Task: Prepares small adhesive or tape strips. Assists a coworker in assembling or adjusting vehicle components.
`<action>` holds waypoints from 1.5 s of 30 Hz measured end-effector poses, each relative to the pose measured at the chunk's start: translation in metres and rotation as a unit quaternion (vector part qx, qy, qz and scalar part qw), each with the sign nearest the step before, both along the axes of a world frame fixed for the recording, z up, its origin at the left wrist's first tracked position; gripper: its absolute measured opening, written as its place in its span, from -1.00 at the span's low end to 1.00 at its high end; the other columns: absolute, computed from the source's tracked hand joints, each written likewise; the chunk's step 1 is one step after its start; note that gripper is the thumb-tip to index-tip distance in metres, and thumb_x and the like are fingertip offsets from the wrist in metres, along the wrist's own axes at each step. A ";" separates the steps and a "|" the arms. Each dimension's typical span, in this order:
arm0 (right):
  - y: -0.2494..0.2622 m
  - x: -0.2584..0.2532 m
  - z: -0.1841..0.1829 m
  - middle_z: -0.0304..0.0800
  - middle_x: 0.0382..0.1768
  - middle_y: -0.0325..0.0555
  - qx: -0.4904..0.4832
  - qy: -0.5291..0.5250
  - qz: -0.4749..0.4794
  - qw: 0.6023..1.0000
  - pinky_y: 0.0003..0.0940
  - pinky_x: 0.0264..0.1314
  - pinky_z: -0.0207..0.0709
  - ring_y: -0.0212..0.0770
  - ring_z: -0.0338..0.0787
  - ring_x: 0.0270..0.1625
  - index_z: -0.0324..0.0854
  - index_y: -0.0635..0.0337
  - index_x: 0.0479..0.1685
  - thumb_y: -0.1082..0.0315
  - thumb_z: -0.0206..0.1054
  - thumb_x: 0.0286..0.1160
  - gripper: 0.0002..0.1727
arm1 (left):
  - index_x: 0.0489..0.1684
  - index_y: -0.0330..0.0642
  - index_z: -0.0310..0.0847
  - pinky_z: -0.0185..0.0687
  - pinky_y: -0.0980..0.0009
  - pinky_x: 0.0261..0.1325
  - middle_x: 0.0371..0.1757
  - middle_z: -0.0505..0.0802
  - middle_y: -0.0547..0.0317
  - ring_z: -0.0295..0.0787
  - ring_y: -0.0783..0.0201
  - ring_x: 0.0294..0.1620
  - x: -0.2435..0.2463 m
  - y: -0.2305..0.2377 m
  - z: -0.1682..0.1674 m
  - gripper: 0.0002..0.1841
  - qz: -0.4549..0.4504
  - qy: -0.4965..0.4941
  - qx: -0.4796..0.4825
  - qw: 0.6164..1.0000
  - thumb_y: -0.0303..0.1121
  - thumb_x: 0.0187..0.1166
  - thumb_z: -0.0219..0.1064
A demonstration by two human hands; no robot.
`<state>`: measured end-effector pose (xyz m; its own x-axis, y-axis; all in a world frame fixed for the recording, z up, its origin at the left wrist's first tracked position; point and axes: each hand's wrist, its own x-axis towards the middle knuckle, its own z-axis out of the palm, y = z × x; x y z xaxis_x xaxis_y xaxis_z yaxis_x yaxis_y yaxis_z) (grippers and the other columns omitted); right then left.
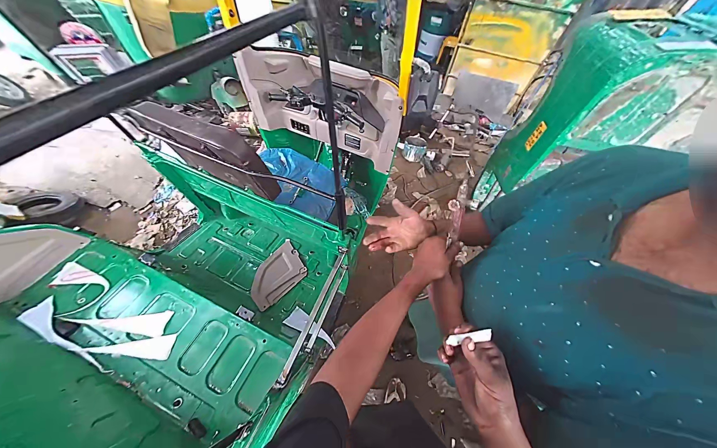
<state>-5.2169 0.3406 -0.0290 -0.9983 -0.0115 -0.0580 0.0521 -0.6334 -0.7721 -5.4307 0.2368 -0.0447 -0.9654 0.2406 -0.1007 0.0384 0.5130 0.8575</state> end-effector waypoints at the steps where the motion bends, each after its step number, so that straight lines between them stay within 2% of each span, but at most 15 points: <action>1: 0.002 0.000 0.000 0.87 -0.23 0.00 0.000 0.008 -0.005 1.000 -0.33 -0.24 0.80 -0.26 0.84 -0.33 0.86 0.15 -0.06 0.22 0.59 0.39 -0.75 | 0.18 -0.29 0.72 0.63 -0.24 0.31 0.02 0.87 -0.23 0.81 -0.16 0.16 -0.004 0.007 -0.001 -0.49 0.008 -0.003 -0.007 1.000 0.05 0.76 0.18; 6: 0.011 -0.008 0.004 0.86 -0.13 0.05 -0.014 0.034 -0.032 0.999 -0.29 -0.17 0.83 -0.21 0.87 -0.25 0.82 0.19 -0.04 0.29 0.56 0.44 -0.78 | 0.33 -0.16 0.71 0.62 -0.12 0.43 0.21 0.85 -0.12 0.78 -0.06 0.30 0.017 0.009 -0.005 -0.62 0.051 0.057 0.005 0.997 -0.14 0.79 0.17; 10: 0.011 -0.020 0.008 0.86 -0.11 0.05 -0.027 0.035 -0.040 0.998 -0.29 -0.15 0.84 -0.18 0.88 -0.22 0.81 0.17 0.01 0.31 0.56 0.42 -0.76 | 0.02 -0.26 0.85 0.74 0.15 0.28 -0.05 0.94 0.01 0.89 0.21 0.06 0.085 -0.038 -0.025 -0.69 0.091 0.167 0.110 0.976 -0.30 0.75 0.18; 12: 0.009 -0.028 0.007 0.86 -0.12 0.06 -0.022 0.034 -0.044 0.998 -0.28 -0.17 0.83 -0.18 0.88 -0.23 0.78 0.17 0.04 0.32 0.56 0.42 -0.74 | -0.01 -0.30 0.83 0.76 0.35 0.09 -0.12 0.92 0.11 0.84 0.38 -0.10 0.121 -0.065 -0.035 -0.71 0.130 0.108 0.190 0.967 -0.33 0.73 0.18; 14: 0.003 -0.035 0.006 0.86 -0.16 0.06 -0.015 0.027 -0.050 0.998 -0.28 -0.18 0.84 -0.18 0.88 -0.26 0.77 0.19 0.03 0.33 0.56 0.42 -0.74 | -0.06 -0.27 0.77 0.50 0.58 -0.49 -0.36 0.80 0.31 0.57 0.54 -0.54 0.150 -0.088 -0.040 -0.75 0.197 -0.015 0.307 0.931 -0.36 0.74 0.16; 16: -0.004 -0.039 0.004 0.86 -0.19 0.07 -0.009 0.020 -0.053 0.998 -0.27 -0.18 0.84 -0.17 0.88 -0.27 0.77 0.22 -0.01 0.33 0.54 0.45 -0.77 | -0.07 -0.25 0.73 0.37 0.59 -0.72 -0.59 0.63 0.39 0.39 0.54 -0.75 0.170 -0.107 -0.041 -0.72 0.236 -0.099 0.394 0.883 -0.36 0.78 0.07; 21: -0.021 -0.050 -0.008 0.87 -0.16 0.07 -0.002 0.003 -0.043 0.999 -0.30 -0.13 0.82 -0.21 0.87 -0.24 0.78 0.26 -0.10 0.32 0.52 0.49 -0.81 | -0.02 -0.32 0.78 0.39 0.59 -0.72 -0.65 0.52 0.36 0.39 0.49 -0.75 0.175 -0.129 -0.038 -0.53 0.215 -0.168 0.440 0.856 -0.23 0.84 -0.09; 24: -0.029 -0.059 -0.010 0.87 -0.21 0.11 0.002 -0.001 -0.044 0.999 -0.30 -0.12 0.81 -0.19 0.87 -0.26 0.80 0.28 -0.14 0.31 0.56 0.43 -0.79 | -0.16 -0.29 0.84 0.35 0.60 -0.71 -0.63 0.64 0.33 0.40 0.52 -0.75 0.165 -0.121 -0.033 -0.66 0.223 -0.141 0.410 0.873 -0.29 0.75 0.12; 26: -0.032 -0.067 -0.011 0.87 -0.20 0.09 0.030 0.006 -0.057 0.998 -0.29 -0.13 0.81 -0.20 0.86 -0.27 0.81 0.27 -0.14 0.32 0.56 0.43 -0.81 | -0.22 -0.24 0.84 0.53 0.60 -0.53 -0.40 0.88 0.28 0.64 0.54 -0.57 0.161 -0.118 -0.031 -0.80 0.227 -0.033 0.345 0.910 -0.38 0.64 0.28; 27: -0.032 -0.070 -0.012 0.86 -0.15 0.08 0.047 0.008 -0.064 0.997 -0.30 -0.13 0.82 -0.21 0.85 -0.26 0.81 0.26 -0.10 0.33 0.55 0.44 -0.81 | -0.15 -0.21 0.83 0.63 0.57 -0.38 -0.32 0.89 0.28 0.70 0.52 -0.46 0.161 -0.119 -0.033 -0.85 0.209 0.042 0.300 0.930 -0.37 0.59 0.36; 29: -0.032 -0.074 -0.015 0.84 0.05 0.11 0.065 0.010 -0.071 0.995 -0.28 -0.08 0.83 -0.19 0.87 -0.17 0.78 0.25 0.12 0.37 0.52 0.47 -0.71 | 0.06 -0.20 0.78 0.54 0.53 -0.39 -0.27 0.82 0.27 0.55 0.51 -0.48 0.158 -0.123 -0.038 -0.75 0.159 0.173 0.232 0.944 -0.31 0.52 0.50; 31: -0.033 -0.076 -0.018 0.84 0.09 0.06 0.070 0.004 -0.063 0.996 -0.26 0.01 0.81 -0.20 0.86 -0.09 0.67 0.20 0.42 0.38 0.48 0.52 -0.54 | 0.22 -0.13 0.75 0.42 0.57 -0.41 -0.23 0.79 0.30 0.46 0.54 -0.48 0.151 -0.127 -0.035 -0.59 0.136 0.231 0.162 0.950 -0.25 0.41 0.60; 33: -0.035 -0.081 -0.019 0.83 0.06 0.01 0.063 -0.001 -0.053 0.997 -0.23 0.08 0.79 -0.19 0.85 -0.03 0.64 0.16 0.46 0.38 0.47 0.52 -0.52 | 0.33 -0.04 0.77 0.57 0.53 -0.25 -0.05 0.85 0.25 0.62 0.50 -0.29 0.140 -0.130 -0.030 -0.49 0.114 0.234 0.089 0.961 -0.25 0.33 0.64; 37: -0.043 -0.092 -0.022 0.82 -0.05 -0.01 0.070 0.001 -0.050 0.996 -0.21 0.07 0.80 -0.20 0.83 -0.08 0.76 0.19 0.11 0.35 0.53 0.46 -0.72 | 0.21 0.12 0.86 0.71 0.48 -0.02 0.14 0.83 0.18 0.75 0.45 -0.02 0.121 -0.136 -0.022 -0.59 0.070 0.186 0.033 0.980 -0.21 0.34 0.62; 45: -0.051 -0.103 -0.033 0.82 -0.11 -0.02 0.088 0.008 -0.007 0.996 -0.22 0.08 0.79 -0.22 0.83 -0.09 0.77 0.22 -0.03 0.31 0.52 0.50 -0.79 | -0.01 -0.06 0.93 0.80 0.55 -0.04 0.26 0.82 0.08 0.81 0.47 -0.08 0.111 -0.141 -0.041 -0.75 0.053 0.164 0.128 0.977 -0.39 0.36 0.62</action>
